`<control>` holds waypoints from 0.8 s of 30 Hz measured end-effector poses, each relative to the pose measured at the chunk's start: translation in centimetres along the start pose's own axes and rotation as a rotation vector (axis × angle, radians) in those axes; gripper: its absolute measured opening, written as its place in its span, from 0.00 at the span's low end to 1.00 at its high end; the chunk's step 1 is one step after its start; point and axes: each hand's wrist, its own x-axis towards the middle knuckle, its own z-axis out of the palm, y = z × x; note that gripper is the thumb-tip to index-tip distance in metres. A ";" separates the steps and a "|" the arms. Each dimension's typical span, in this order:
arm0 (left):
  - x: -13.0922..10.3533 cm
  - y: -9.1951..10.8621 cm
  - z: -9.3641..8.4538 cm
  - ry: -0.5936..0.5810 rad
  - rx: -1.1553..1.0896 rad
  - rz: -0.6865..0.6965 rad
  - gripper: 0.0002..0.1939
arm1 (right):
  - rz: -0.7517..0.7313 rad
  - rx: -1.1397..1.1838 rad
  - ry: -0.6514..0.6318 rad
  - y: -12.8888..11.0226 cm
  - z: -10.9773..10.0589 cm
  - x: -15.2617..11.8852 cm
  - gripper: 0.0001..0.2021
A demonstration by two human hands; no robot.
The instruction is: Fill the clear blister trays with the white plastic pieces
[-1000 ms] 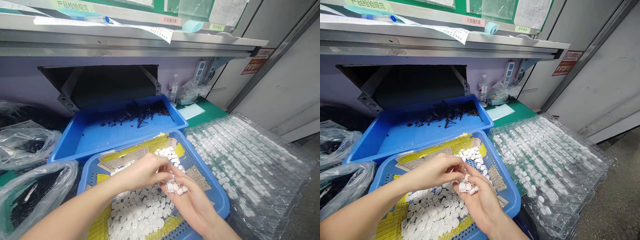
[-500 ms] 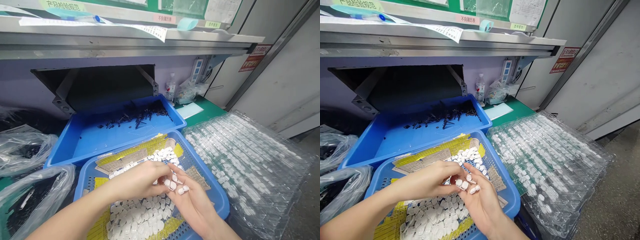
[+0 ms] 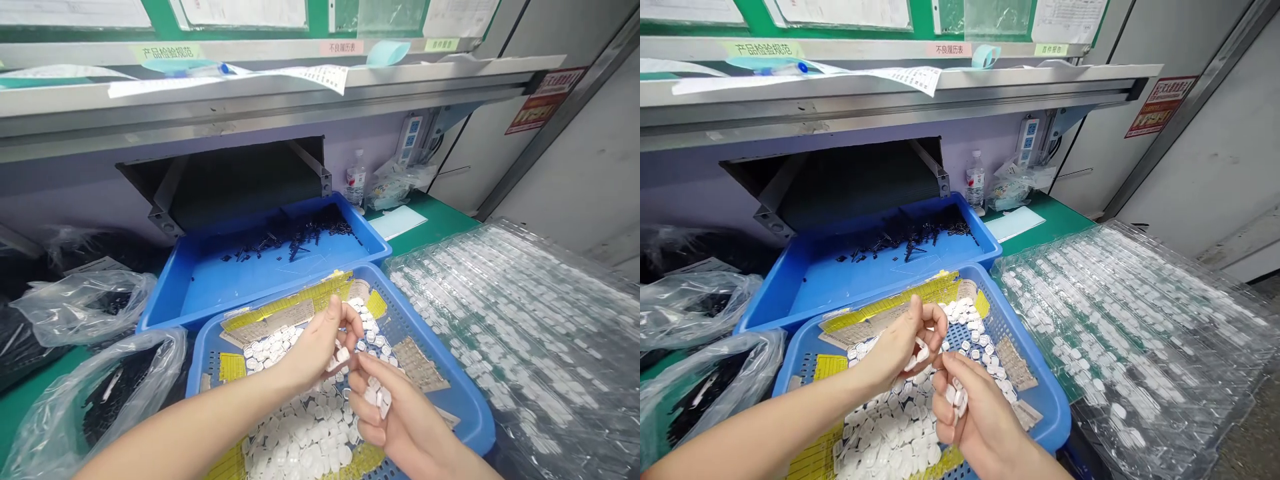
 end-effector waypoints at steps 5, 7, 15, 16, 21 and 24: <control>-0.9 -0.9 0.9 0.054 0.373 0.341 0.30 | 0.092 -0.023 0.005 -0.1 0.8 -0.1 0.09; -1.3 -1.1 1.0 0.000 0.458 0.460 0.31 | 0.096 -0.003 -0.051 -0.2 0.9 -0.2 0.07; -1.7 0.4 0.4 -0.332 0.719 0.741 0.37 | 0.079 -0.009 -0.197 -0.1 0.1 -0.2 0.08; -1.8 0.6 0.3 -0.394 0.782 0.781 0.37 | 0.076 -0.013 -0.206 0.0 0.1 -0.2 0.08; -2.0 1.3 -0.6 -0.258 0.783 0.865 0.31 | 0.073 0.066 -0.106 -0.3 0.0 -0.1 0.08; -0.7 1.5 -1.7 0.174 0.853 0.556 0.19 | -0.075 0.238 0.023 -0.8 -0.3 -0.1 0.05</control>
